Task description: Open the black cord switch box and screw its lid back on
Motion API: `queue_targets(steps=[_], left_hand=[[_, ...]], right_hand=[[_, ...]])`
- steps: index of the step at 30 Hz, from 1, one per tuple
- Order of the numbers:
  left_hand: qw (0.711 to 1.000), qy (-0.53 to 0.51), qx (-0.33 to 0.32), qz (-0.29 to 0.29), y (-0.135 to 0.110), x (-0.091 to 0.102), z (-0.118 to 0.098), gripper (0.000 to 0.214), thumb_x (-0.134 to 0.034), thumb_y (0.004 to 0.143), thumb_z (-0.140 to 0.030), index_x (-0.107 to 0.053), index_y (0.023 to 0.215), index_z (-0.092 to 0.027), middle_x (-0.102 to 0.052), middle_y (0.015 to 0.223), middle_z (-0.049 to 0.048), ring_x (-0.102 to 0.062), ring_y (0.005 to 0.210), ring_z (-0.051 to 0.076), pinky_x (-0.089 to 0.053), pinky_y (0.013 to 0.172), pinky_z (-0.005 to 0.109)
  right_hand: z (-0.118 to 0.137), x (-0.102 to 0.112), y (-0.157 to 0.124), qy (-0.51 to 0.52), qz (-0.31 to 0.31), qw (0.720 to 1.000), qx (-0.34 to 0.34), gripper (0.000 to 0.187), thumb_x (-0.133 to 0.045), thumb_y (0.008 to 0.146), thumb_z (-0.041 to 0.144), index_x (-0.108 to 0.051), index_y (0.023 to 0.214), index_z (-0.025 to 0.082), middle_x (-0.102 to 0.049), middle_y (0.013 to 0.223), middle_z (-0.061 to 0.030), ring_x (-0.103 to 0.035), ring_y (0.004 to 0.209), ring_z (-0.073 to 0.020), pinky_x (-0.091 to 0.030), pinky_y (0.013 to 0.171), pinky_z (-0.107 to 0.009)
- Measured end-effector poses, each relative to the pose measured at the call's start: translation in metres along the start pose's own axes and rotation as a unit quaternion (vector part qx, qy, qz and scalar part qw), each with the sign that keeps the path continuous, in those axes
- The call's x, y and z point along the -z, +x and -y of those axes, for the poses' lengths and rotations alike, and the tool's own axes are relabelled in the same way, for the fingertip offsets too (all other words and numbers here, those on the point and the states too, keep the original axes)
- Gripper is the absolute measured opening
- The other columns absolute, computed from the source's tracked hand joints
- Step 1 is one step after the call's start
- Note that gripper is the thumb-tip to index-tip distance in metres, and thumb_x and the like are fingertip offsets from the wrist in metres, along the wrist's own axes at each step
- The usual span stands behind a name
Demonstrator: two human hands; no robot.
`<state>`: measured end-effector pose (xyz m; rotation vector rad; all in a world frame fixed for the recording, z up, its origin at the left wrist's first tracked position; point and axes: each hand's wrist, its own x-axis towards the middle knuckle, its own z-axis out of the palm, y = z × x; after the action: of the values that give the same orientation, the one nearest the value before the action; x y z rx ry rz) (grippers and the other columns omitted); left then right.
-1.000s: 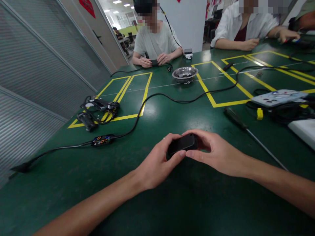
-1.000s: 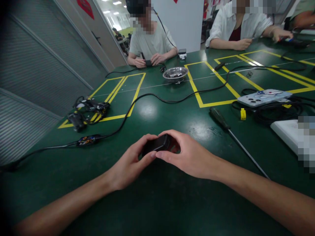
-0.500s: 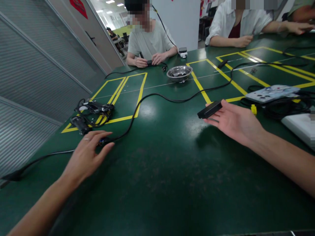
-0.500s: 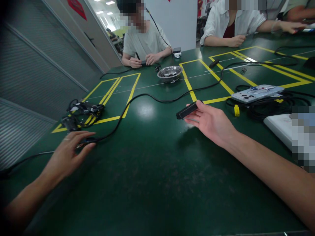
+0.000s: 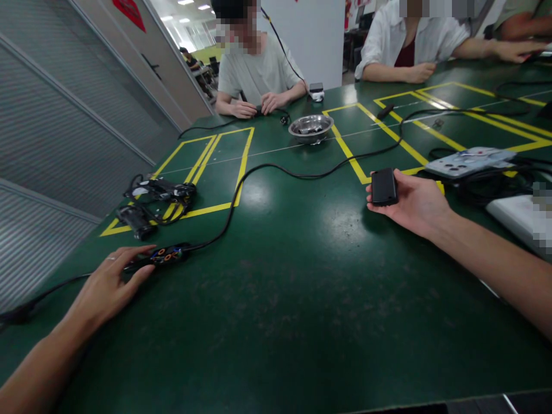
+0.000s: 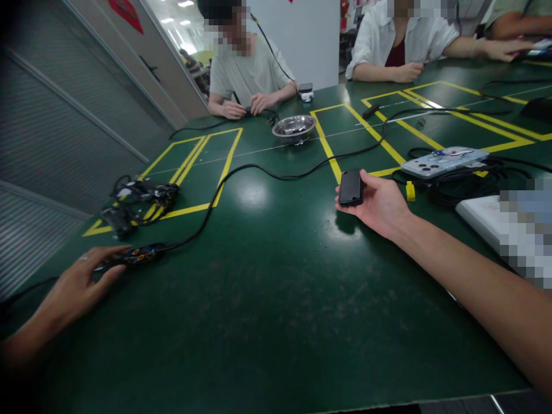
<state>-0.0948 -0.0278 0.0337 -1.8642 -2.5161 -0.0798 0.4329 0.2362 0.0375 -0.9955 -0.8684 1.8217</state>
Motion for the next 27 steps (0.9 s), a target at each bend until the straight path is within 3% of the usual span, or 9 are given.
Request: queue_targets(steps=[7, 14, 15, 16, 19, 20, 24, 26, 27], left_hand=[[0.998, -0.052, -0.037, -0.016, 0.007, 0.006, -0.032, 0.041, -0.042, 0.09, -0.058, -0.055, 0.116, -0.03, -0.059, 0.124, 0.0008, -0.057, 0.115, 0.024, -0.043, 0.105, 0.037], [0.996, 0.034, -0.043, -0.069, 0.009, -0.002, -0.016, 0.048, -0.057, 0.081, -0.055, -0.056, 0.121, -0.029, -0.057, 0.121, 0.0033, -0.061, 0.103, 0.023, -0.049, 0.091, 0.031], [0.995, 0.04, -0.048, -0.072, 0.009, -0.002, -0.013, 0.047, -0.057, 0.08, -0.053, -0.057, 0.121, -0.03, -0.056, 0.122, 0.0035, -0.061, 0.103, 0.023, -0.049, 0.09, 0.031], [0.994, 0.042, -0.052, -0.081, 0.009, -0.001, -0.011, 0.045, -0.058, 0.079, -0.052, -0.059, 0.117, -0.029, -0.056, 0.123, 0.0034, -0.061, 0.102, 0.023, -0.049, 0.089, 0.03], [0.989, 0.038, -0.053, -0.133, 0.01, 0.002, -0.009, 0.036, -0.058, 0.08, -0.052, -0.062, 0.104, -0.026, -0.059, 0.12, 0.0023, -0.062, 0.104, 0.022, -0.048, 0.089, 0.028], [0.988, 0.04, -0.043, -0.143, 0.011, 0.004, -0.01, 0.035, -0.057, 0.082, -0.052, -0.061, 0.104, -0.025, -0.06, 0.117, 0.002, -0.062, 0.103, 0.022, -0.048, 0.089, 0.027], [0.987, 0.076, 0.051, -0.135, 0.019, 0.014, -0.015, 0.04, -0.051, 0.086, -0.056, -0.059, 0.109, -0.024, -0.067, 0.092, -0.0007, -0.064, 0.078, 0.017, -0.046, 0.072, 0.024], [0.981, 0.099, 0.08, -0.147, 0.025, 0.021, -0.017, 0.043, -0.05, 0.086, -0.057, -0.061, 0.11, -0.023, -0.066, 0.081, -0.001, -0.062, 0.069, 0.017, -0.044, 0.066, 0.023], [0.977, 0.11, 0.082, -0.16, 0.029, 0.025, -0.018, 0.045, -0.049, 0.086, -0.057, -0.061, 0.112, -0.022, -0.065, 0.08, -0.0004, -0.061, 0.069, 0.017, -0.043, 0.066, 0.023]], right_hand=[[0.001, 0.007, 0.004, -0.043, -0.006, 0.999, 0.024, 0.036, -0.036, 0.089, 0.038, -0.055, 0.112, 0.018, -0.064, 0.108, -0.0143, -0.065, 0.096, -0.0245, -0.055, 0.081, -0.045], [-0.001, 0.008, 0.0, -0.196, 0.012, 0.971, 0.136, 0.046, -0.033, 0.091, 0.047, -0.055, 0.122, 0.02, -0.064, 0.1, -0.0106, -0.064, 0.083, -0.0214, -0.054, 0.074, -0.041], [-0.004, 0.008, 0.0, -0.277, 0.016, 0.944, 0.178, 0.048, -0.032, 0.093, 0.046, -0.053, 0.127, 0.021, -0.063, 0.103, -0.0106, -0.063, 0.084, -0.0212, -0.054, 0.076, -0.041], [-0.007, 0.008, 0.0, -0.377, 0.023, 0.898, 0.225, 0.049, -0.032, 0.094, 0.046, -0.051, 0.132, 0.022, -0.062, 0.108, -0.0113, -0.063, 0.088, -0.0218, -0.053, 0.079, -0.042], [-0.016, 0.009, -0.001, -0.638, 0.073, 0.694, 0.327, 0.052, -0.037, 0.093, 0.046, -0.051, 0.136, 0.019, -0.059, 0.117, -0.0157, -0.059, 0.102, -0.0289, -0.047, 0.091, -0.052], [-0.019, 0.008, -0.001, -0.676, 0.089, 0.65, 0.337, 0.053, -0.04, 0.092, 0.046, -0.053, 0.135, 0.017, -0.058, 0.118, -0.0178, -0.057, 0.105, -0.0321, -0.045, 0.092, -0.056], [-0.024, -0.007, -0.015, -0.725, 0.118, 0.574, 0.361, 0.057, -0.043, 0.093, 0.038, -0.046, 0.14, 0.006, -0.048, 0.134, -0.0257, -0.044, 0.125, -0.0405, -0.035, 0.103, -0.062], [-0.03, -0.025, -0.029, -0.739, 0.141, 0.533, 0.387, 0.055, -0.042, 0.094, 0.032, -0.042, 0.143, 0.005, -0.043, 0.141, -0.0248, -0.036, 0.133, -0.0391, -0.029, 0.109, -0.059], [-0.036, -0.037, -0.037, -0.747, 0.166, 0.499, 0.407, 0.054, -0.04, 0.095, 0.03, -0.041, 0.142, 0.005, -0.043, 0.14, -0.0247, -0.038, 0.132, -0.0379, -0.031, 0.108, -0.058]])
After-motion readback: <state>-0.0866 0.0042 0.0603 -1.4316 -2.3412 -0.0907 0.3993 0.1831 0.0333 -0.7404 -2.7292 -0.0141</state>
